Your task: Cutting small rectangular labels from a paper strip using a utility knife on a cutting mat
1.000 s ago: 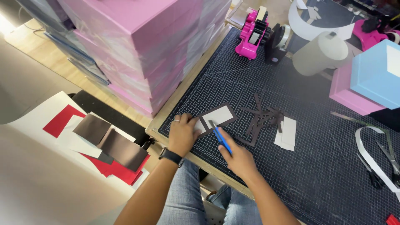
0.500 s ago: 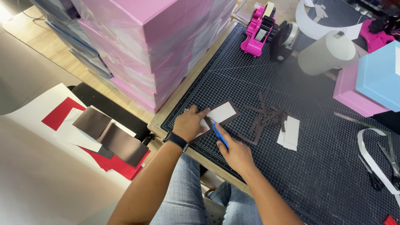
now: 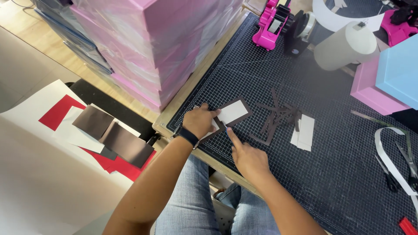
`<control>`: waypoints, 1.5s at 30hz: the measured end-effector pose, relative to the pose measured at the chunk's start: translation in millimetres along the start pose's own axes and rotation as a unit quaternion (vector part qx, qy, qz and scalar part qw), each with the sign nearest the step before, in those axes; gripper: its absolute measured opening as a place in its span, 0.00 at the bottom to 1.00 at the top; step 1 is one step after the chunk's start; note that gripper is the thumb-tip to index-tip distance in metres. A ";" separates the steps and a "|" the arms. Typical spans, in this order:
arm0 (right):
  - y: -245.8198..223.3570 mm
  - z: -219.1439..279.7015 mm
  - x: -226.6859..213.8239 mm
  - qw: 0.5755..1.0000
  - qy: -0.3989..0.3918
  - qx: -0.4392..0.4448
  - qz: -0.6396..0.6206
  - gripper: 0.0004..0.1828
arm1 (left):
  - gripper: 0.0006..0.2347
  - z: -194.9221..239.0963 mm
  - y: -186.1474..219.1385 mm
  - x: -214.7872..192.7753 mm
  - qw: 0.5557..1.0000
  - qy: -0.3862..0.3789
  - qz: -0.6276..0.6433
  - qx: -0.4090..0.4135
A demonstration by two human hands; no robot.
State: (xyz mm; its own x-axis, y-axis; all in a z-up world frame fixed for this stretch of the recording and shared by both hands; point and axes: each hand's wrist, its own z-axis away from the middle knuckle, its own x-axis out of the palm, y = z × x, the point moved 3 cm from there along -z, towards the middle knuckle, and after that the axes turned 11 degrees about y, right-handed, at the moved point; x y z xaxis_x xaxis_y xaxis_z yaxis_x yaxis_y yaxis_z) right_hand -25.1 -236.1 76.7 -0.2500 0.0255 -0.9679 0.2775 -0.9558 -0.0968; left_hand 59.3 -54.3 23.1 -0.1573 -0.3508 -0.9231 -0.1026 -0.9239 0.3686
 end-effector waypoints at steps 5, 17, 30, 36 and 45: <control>10.0 12.4 3.4 1.000 -0.011 0.000 0.010 0.34 | 0.27 3.1 2.1 -3.4 1.000 0.010 -0.003 0.000; 26.1 26.6 -13.6 0.998 -0.058 -0.017 -0.011 0.31 | 0.30 23.7 -8.2 4.4 0.997 0.054 0.048 0.008; -1.1 -15.6 3.2 0.986 0.062 -0.053 -0.148 0.33 | 0.11 45.9 -37.7 54.1 0.917 0.328 0.172 0.151; -5.6 -11.5 3.9 0.990 0.041 -0.046 -0.128 0.33 | 0.10 50.2 -34.9 58.2 0.912 0.346 0.149 0.160; -4.5 -17.5 8.5 0.990 0.022 -0.056 -0.125 0.31 | 0.13 45.8 -40.5 73.5 0.914 0.349 0.112 0.171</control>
State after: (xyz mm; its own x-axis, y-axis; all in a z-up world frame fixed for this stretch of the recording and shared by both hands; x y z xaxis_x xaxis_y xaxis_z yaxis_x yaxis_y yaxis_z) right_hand -12.2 -226.5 64.9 -0.2845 0.2719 -0.9193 0.3139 -0.8797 -0.3573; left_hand 6.9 -35.7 -54.7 0.4416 -0.6473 -0.6214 -0.4649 -0.7574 0.4585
